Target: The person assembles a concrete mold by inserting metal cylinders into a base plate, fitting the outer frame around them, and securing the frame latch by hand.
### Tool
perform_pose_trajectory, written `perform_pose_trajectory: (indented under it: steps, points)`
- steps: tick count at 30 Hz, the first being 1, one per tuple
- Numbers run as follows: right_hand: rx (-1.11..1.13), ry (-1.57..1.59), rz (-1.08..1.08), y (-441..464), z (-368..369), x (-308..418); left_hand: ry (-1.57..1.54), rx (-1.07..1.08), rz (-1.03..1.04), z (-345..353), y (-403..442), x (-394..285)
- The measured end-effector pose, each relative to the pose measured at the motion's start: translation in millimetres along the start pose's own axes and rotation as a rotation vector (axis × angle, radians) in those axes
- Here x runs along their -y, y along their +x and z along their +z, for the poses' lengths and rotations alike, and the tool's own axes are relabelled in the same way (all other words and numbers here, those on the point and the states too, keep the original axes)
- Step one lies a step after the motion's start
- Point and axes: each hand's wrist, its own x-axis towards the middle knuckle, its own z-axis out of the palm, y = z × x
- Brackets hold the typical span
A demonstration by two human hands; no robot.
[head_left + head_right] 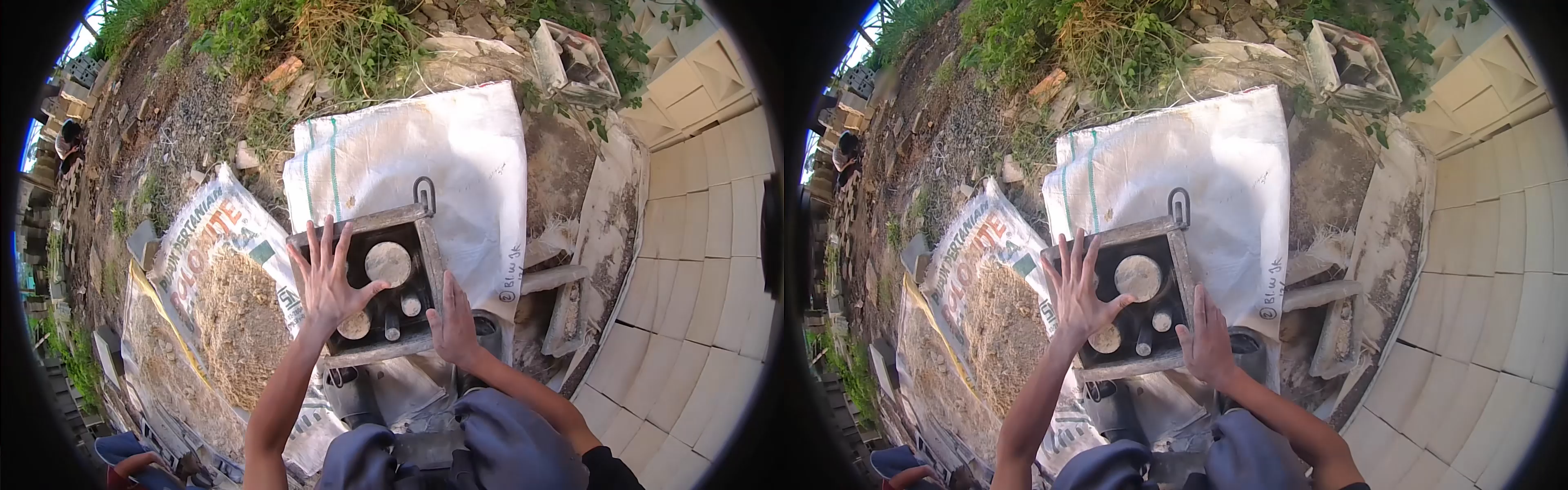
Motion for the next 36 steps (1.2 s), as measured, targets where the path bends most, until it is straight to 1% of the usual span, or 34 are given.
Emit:
perform_pose_trajectory:
  steps: [1,3,4,5,7,8,9,11,13,15,17,18,20,21,23,24,26,27,29,32,33,35,36]
  points:
    - [0.026,-0.059,-0.025,1,-1,-1,0.002,-0.008,0.01,3,8,-8]
    - [0.015,-0.041,-0.016,4,-4,-1,-0.018,0.037,0.048,11,26,-32]
    - [0.026,-0.04,-0.008,4,-6,0,-0.056,-0.042,0.06,17,35,-44]
    - [0.041,-0.038,0.004,2,-6,1,-0.057,-0.034,0.066,21,43,-57]
    - [0.034,-0.013,0.002,1,-6,1,-0.089,0.04,-0.052,25,56,-83]
    - [0.021,0.01,-0.012,3,-8,0,-0.034,-0.035,-0.056,34,59,-87]
    - [0.019,0.009,-0.004,5,-6,-8,-0.036,-0.029,-0.051,33,60,-89]
    - [-0.128,0.11,-0.1,22,1,-31,-0.082,-0.032,-0.082,30,63,-89]
    - [-0.15,0.232,0.202,81,-11,-44,-0.074,-0.026,-0.095,31,65,-90]
    - [-0.004,0.809,0.421,157,-18,-63,-0.059,-0.02,-0.094,31,63,-89]
    - [0.322,1.343,0.615,209,-4,-96,-0.056,-0.041,-0.099,33,64,-91]
    - [0.314,1.338,0.616,210,-4,-91,-0.056,-0.068,-0.086,30,64,-92]
    - [0.506,1.726,0.499,214,-4,-77,-0.066,-0.069,-0.088,29,65,-94]
    - [0.505,1.724,0.497,214,0,-83,-0.066,-0.062,-0.096,29,65,-93]
    - [0.486,1.827,0.385,209,20,-104,-0.067,-0.058,-0.103,28,66,-93]
    - [0.487,1.83,0.397,209,23,-110,-0.068,-0.044,-0.111,30,66,-93]
    - [0.527,1.671,0.361,217,22,-121,-0.061,-0.034,-0.119,33,64,-92]
    - [0.525,1.665,0.363,219,17,-121,-0.067,-0.035,-0.119,33,64,-92]
    - [0.546,1.438,0.45,224,7,-120,-0.058,-0.049,-0.104,31,64,-92]
    - [0.542,1.382,0.503,228,6,-116,-0.061,-0.041,-0.115,34,64,-91]
    - [0.54,1.381,0.502,227,7,-113,-0.062,-0.042,-0.114,33,64,-92]
    - [0.449,1.633,0.603,225,17,-105,-0.081,-0.025,-0.126,30,64,-93]
    - [0.448,1.635,0.602,232,28,-110,-0.08,-0.025,-0.125,31,65,-92]
